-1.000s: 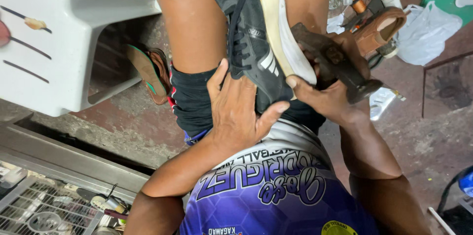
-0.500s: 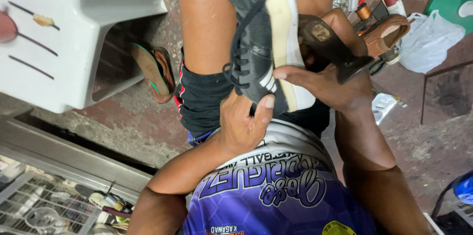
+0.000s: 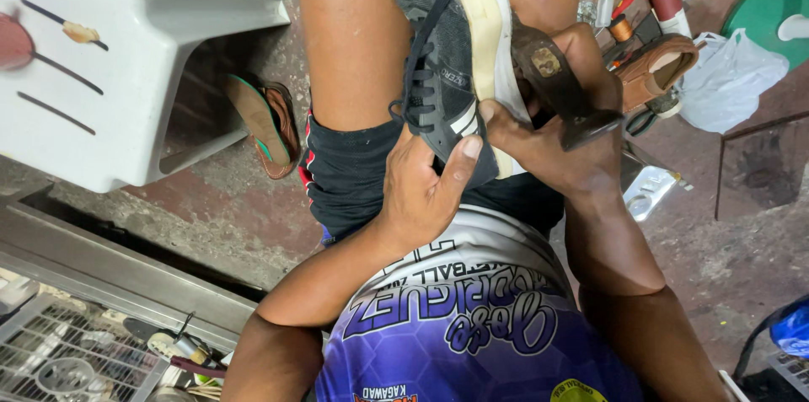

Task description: The person repairs a black sneaker by scraping the sole with a red tool, hammering the sole edge with a hammer, applying glue to the heel, and attaching a white rubber strip to the side of the shoe.

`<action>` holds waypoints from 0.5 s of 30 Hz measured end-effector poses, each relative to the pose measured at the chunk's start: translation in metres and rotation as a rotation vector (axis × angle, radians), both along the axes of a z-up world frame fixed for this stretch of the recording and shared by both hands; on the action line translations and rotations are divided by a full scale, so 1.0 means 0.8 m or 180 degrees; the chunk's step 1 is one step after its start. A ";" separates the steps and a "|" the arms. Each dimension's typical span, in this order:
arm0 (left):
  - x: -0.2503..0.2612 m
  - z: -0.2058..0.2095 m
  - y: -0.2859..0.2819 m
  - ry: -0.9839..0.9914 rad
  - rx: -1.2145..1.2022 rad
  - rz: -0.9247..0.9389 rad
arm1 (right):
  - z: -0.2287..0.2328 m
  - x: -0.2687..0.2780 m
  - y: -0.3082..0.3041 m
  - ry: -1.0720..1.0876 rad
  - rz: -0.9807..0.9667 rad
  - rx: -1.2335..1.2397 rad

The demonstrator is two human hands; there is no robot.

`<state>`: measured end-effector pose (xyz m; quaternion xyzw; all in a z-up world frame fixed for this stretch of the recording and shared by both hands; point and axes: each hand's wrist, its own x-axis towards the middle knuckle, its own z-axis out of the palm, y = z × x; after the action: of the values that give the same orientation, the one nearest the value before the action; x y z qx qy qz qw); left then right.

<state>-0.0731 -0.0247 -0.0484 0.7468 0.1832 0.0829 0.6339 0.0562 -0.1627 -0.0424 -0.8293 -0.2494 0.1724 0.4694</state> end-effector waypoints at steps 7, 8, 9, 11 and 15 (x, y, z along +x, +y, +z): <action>0.001 0.002 0.001 -0.0293 0.0179 0.0229 | -0.002 0.000 -0.012 0.0007 0.0072 0.0413; 0.002 0.001 0.005 -0.0421 0.0235 0.0294 | 0.000 0.002 -0.017 -0.0095 0.0105 0.0472; 0.001 0.001 0.007 -0.0325 0.0195 0.0289 | 0.001 0.003 -0.023 -0.0160 0.0171 0.0533; -0.001 -0.003 0.012 -0.0145 0.0099 0.0259 | 0.004 0.001 -0.035 -0.0224 0.0334 0.0635; 0.002 -0.009 0.009 -0.0103 0.0107 0.0318 | 0.000 -0.006 -0.048 -0.0081 0.0642 0.0651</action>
<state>-0.0716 -0.0177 -0.0558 0.7458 0.2085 0.1295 0.6193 0.0517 -0.2014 -0.0422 -0.7500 -0.3537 0.1818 0.5285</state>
